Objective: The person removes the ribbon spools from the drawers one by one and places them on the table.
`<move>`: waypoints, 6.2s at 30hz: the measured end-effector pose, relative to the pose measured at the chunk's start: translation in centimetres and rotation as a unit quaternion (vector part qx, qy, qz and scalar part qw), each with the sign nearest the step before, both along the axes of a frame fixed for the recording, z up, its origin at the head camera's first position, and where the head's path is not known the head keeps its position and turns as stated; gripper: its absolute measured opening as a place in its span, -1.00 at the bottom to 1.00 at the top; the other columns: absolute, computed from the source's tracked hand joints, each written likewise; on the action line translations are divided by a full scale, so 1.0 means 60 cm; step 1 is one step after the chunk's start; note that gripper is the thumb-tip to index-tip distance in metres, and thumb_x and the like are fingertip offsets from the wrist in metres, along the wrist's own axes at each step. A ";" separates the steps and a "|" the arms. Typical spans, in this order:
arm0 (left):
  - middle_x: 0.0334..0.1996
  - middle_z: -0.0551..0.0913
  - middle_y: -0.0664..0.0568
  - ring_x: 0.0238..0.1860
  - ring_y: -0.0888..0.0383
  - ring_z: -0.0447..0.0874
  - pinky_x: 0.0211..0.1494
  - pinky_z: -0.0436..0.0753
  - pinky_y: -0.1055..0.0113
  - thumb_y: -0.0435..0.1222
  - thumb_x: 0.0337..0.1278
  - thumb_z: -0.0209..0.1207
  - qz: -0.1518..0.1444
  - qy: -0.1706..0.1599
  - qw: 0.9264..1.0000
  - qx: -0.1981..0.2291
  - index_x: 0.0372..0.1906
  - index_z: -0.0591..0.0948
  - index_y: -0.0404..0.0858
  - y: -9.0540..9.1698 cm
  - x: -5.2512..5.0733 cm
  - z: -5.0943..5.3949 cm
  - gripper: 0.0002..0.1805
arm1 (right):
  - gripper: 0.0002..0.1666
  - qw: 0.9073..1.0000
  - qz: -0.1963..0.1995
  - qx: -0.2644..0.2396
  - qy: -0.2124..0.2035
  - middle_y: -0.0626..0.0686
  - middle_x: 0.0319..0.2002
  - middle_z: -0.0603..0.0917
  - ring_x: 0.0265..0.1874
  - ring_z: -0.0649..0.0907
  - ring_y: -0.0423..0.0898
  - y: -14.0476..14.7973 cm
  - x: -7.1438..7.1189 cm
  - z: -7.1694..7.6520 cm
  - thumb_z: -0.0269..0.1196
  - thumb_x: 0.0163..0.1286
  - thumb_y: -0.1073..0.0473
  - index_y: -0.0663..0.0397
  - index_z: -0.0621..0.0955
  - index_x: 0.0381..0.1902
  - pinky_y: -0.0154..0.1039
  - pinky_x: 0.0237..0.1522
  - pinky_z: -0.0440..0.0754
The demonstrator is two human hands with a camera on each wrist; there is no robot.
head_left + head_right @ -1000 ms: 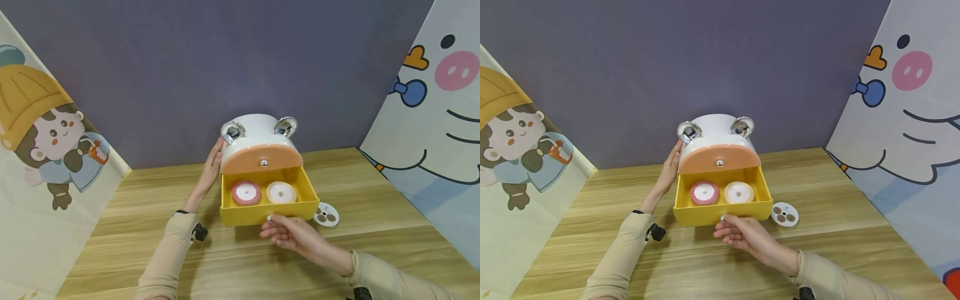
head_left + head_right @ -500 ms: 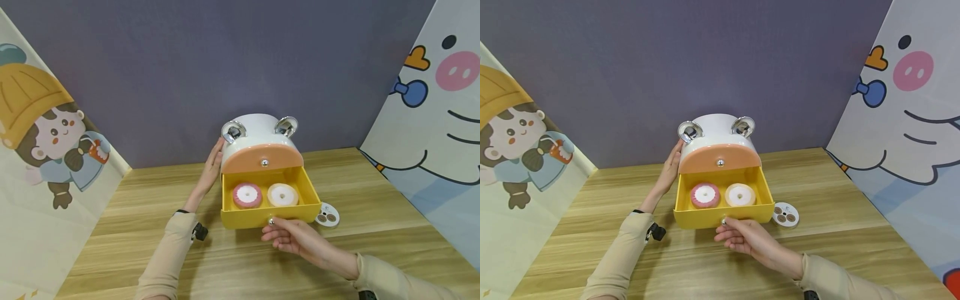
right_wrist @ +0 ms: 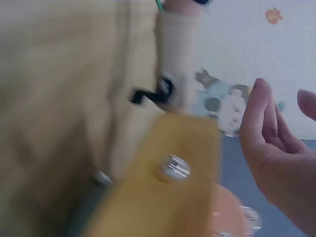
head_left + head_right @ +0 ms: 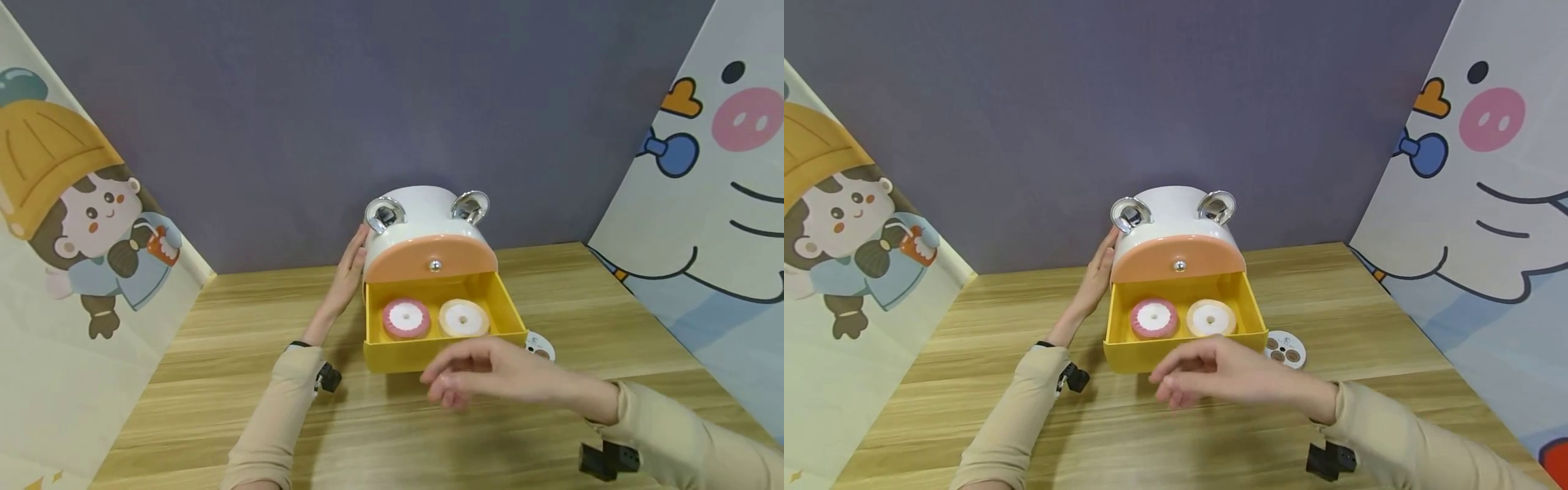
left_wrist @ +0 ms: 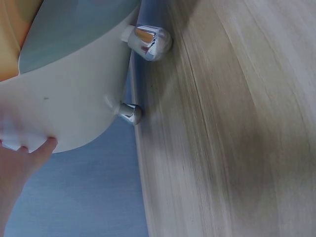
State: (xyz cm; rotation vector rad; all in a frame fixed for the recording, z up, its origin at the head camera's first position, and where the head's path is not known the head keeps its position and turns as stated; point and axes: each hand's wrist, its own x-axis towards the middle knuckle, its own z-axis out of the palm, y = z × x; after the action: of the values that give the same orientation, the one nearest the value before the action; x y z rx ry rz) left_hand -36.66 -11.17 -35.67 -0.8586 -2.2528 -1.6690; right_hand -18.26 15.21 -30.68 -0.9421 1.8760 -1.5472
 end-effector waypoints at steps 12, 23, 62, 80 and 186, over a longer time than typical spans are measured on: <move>0.60 -0.01 -0.16 0.63 -0.09 -0.14 0.65 -0.08 -0.07 -0.35 0.57 -0.25 0.005 -0.013 1.000 0.002 0.55 0.14 -0.29 -0.002 0.001 -0.002 -0.46 | -0.59 0.916 -0.103 0.130 0.366 0.08 0.04 0.73 -0.04 0.73 -0.06 -0.054 -0.095 0.044 0.29 0.38 0.19 0.17 0.59 0.16 -0.26 -0.03 0.74; 0.59 0.01 -0.19 0.63 -0.09 -0.13 0.65 -0.08 -0.05 -0.37 0.56 -0.25 0.002 0.001 1.000 0.013 0.54 0.15 -0.29 -0.002 -0.004 -0.006 -0.47 | -0.37 0.870 -0.099 0.244 0.416 0.15 0.24 0.61 0.22 0.60 0.05 -0.073 -0.145 0.022 0.32 0.36 0.08 0.28 0.48 0.28 0.02 0.32 0.52; 0.59 0.03 -0.18 0.63 -0.10 -0.11 0.65 -0.07 -0.07 -0.35 0.57 -0.21 0.006 -0.001 1.000 0.016 0.54 0.16 -0.29 -0.002 -0.003 -0.006 -0.47 | -0.10 0.837 -0.055 0.346 0.420 0.07 0.32 0.53 0.25 0.56 -0.03 -0.085 -0.161 0.016 0.44 0.21 -0.09 0.10 0.38 0.40 -0.05 0.29 0.56; 0.61 -0.02 -0.13 0.63 -0.09 -0.16 0.65 -0.10 -0.06 -0.31 0.58 -0.24 0.005 -0.026 1.000 0.009 0.56 0.12 -0.25 0.000 0.001 -0.005 -0.45 | -0.15 0.842 -0.071 0.313 0.433 0.01 0.25 0.58 0.09 0.59 -0.09 -0.027 -0.109 0.101 0.47 0.16 -0.13 0.08 0.46 0.32 -0.10 0.15 0.61; 0.63 -0.10 -0.11 0.65 -0.03 -0.22 0.64 -0.15 -0.16 -0.32 0.59 -0.29 0.009 -0.026 0.999 0.022 0.59 0.08 -0.07 -0.004 -0.035 -0.063 -0.44 | -0.24 0.801 -0.222 0.345 0.436 0.22 0.21 0.61 0.12 0.64 0.19 0.170 -0.076 0.041 0.43 0.23 -0.06 0.19 0.49 0.29 0.16 0.04 0.67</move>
State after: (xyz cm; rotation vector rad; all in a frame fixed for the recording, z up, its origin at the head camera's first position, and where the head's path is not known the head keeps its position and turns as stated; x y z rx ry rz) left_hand -38.77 -11.42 -39.44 -0.7912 -2.2428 -1.7453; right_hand -22.85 25.42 -28.22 -0.9511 3.1717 -0.4208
